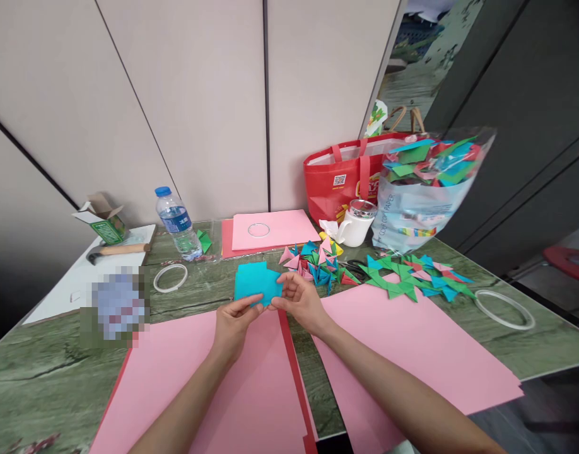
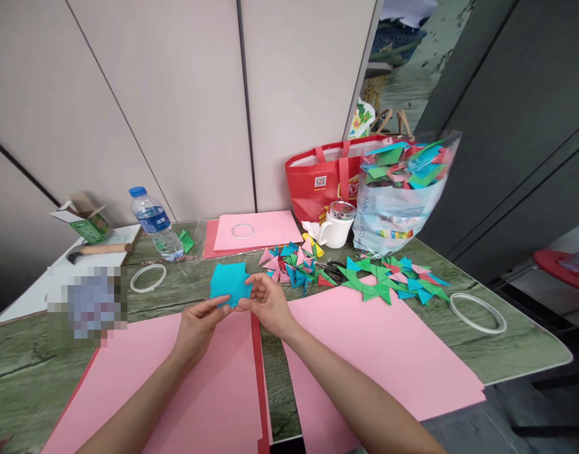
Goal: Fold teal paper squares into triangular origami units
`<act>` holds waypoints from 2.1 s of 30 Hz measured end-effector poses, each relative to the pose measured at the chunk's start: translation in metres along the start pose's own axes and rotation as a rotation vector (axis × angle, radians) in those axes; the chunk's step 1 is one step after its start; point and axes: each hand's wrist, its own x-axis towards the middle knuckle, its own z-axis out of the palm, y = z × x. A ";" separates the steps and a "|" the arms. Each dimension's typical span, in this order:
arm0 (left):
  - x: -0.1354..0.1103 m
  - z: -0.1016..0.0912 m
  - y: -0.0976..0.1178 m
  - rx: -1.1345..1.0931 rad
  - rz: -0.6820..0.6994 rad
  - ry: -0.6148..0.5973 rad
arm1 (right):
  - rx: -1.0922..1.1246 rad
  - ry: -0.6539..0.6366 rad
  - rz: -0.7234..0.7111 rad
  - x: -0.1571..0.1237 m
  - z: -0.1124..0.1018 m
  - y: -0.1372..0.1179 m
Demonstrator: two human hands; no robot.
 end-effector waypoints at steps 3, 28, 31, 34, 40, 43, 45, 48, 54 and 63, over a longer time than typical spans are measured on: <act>0.001 -0.001 0.001 -0.011 -0.005 -0.017 | 0.065 -0.060 0.031 0.000 -0.004 -0.006; 0.003 -0.004 0.009 0.081 0.046 -0.178 | -0.374 0.095 -0.053 -0.002 -0.007 0.007; 0.004 -0.005 0.003 0.074 0.001 -0.166 | -0.426 0.059 -0.058 -0.004 -0.004 0.006; 0.008 -0.008 0.000 -0.003 0.018 -0.109 | -0.325 -0.078 -0.008 -0.004 -0.002 0.004; 0.011 -0.012 0.003 -0.043 0.006 -0.101 | -0.402 -0.215 -0.072 -0.005 -0.006 0.003; 0.010 -0.011 0.002 -0.034 0.011 -0.105 | -0.511 -0.196 -0.138 -0.004 -0.008 0.001; 0.010 -0.010 0.001 -0.045 0.011 -0.111 | -0.560 -0.192 -0.171 -0.003 -0.010 -0.001; 0.009 -0.009 0.001 -0.060 0.000 -0.119 | -0.604 -0.223 -0.200 -0.002 -0.012 -0.003; 0.008 -0.009 0.003 -0.052 -0.047 -0.118 | -0.613 -0.253 -0.213 -0.001 -0.013 -0.004; 0.003 -0.004 0.009 0.072 0.002 -0.090 | -0.362 0.056 -0.024 -0.003 -0.003 0.007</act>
